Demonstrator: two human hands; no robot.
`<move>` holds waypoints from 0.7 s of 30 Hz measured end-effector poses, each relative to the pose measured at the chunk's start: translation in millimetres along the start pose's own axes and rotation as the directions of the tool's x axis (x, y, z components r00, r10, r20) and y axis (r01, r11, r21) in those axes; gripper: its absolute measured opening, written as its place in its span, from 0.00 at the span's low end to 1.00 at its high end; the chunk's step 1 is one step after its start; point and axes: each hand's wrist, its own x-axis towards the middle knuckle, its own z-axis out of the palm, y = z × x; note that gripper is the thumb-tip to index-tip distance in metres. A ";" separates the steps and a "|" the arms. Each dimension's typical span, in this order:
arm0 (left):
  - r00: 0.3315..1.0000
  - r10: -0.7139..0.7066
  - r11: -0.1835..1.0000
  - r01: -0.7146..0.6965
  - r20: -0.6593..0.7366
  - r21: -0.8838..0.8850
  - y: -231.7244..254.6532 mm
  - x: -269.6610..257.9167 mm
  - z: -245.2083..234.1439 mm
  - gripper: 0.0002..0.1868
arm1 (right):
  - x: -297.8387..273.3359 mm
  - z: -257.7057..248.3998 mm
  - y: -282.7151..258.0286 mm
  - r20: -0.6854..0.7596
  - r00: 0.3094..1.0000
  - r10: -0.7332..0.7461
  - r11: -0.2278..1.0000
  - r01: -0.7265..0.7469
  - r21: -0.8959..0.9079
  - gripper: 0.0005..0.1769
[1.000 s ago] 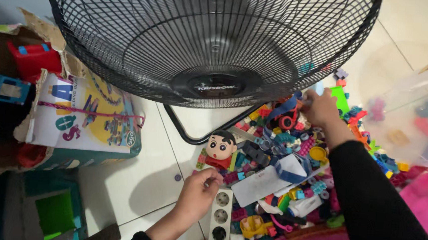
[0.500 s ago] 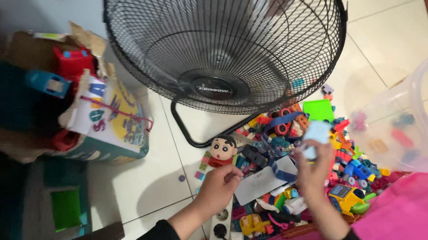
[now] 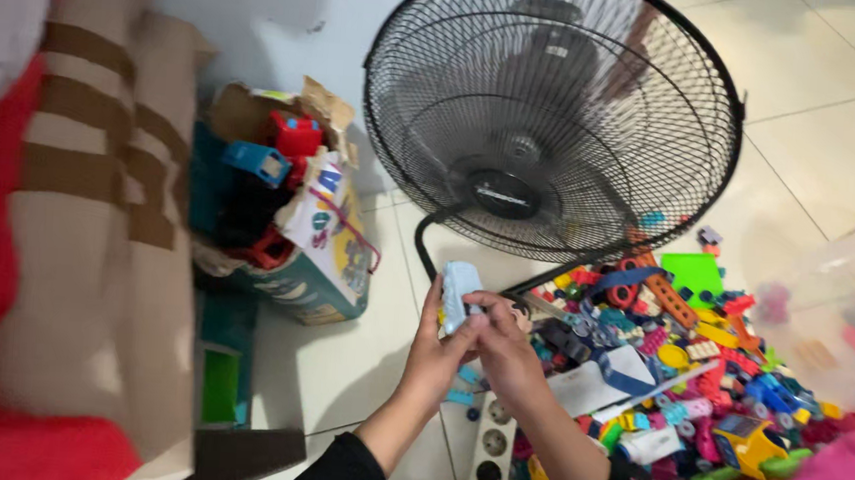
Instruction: The person sits on the floor and sorts a large pile of colorful plastic building blocks and small toys. They pick up various items, including a blue toy car, a doll head, and a blue baseplate, and place them into a clear plastic bucket. The person continues to gather blocks from the floor and transfer them into the bucket.
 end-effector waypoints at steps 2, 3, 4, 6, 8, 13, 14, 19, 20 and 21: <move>0.997 -0.059 0.993 0.053 -0.053 -0.105 6.4 1.2 -10.5 0.40 | -0.2 9.2 -4.5 0.084 0.996 0.006 1.000 -0.004 -0.019 0.27; 0.993 -0.092 0.984 0.078 -0.078 -0.159 10.4 3.1 -15.5 0.38 | 0.2 12.9 -6.0 0.089 0.995 -0.047 0.988 0.059 -0.145 0.29; 0.996 -0.034 0.990 0.022 -0.085 -0.137 16.0 8.2 -20.8 0.37 | 0.8 14.6 -7.5 0.101 0.990 -0.099 0.956 0.123 -0.268 0.30; 0.993 0.072 0.992 -0.082 -0.098 -0.092 30.6 19.5 -33.0 0.35 | -2.0 12.2 -7.4 0.078 0.993 -0.087 0.911 0.111 -0.397 0.32; 0.969 0.197 0.959 -0.222 -0.150 -0.177 53.0 29.8 -48.7 0.34 | -6.0 -0.2 -6.6 -0.006 0.999 0.033 0.909 -0.032 -0.416 0.31; 0.857 0.445 0.859 -0.491 -0.259 -0.149 112.2 54.0 -91.3 0.32 | -20.0 -44.3 16.2 -0.223 0.946 0.234 0.904 -0.296 -0.309 0.25; 0.788 0.525 0.817 -0.572 -0.322 -0.067 119.4 60.7 -99.9 0.34 | -22.0 -52.4 21.6 -0.254 0.932 0.257 0.911 -0.321 -0.258 0.24; 0.466 0.849 0.440 -0.362 -0.249 0.822 123.0 86.5 -168.3 0.40 | -34.1 -86.0 40.9 -0.286 0.918 0.276 0.892 -0.355 -0.281 0.22; 0.461 0.875 0.253 -0.179 -0.146 0.951 118.7 94.2 -181.1 0.39 | -35.1 -93.2 43.8 -0.291 0.918 0.268 0.893 -0.350 -0.282 0.22; 0.544 0.817 0.281 -0.086 -0.191 0.956 114.6 101.5 -191.7 0.38 | -35.5 -101.4 46.8 -0.285 0.922 0.261 0.892 -0.344 -0.294 0.21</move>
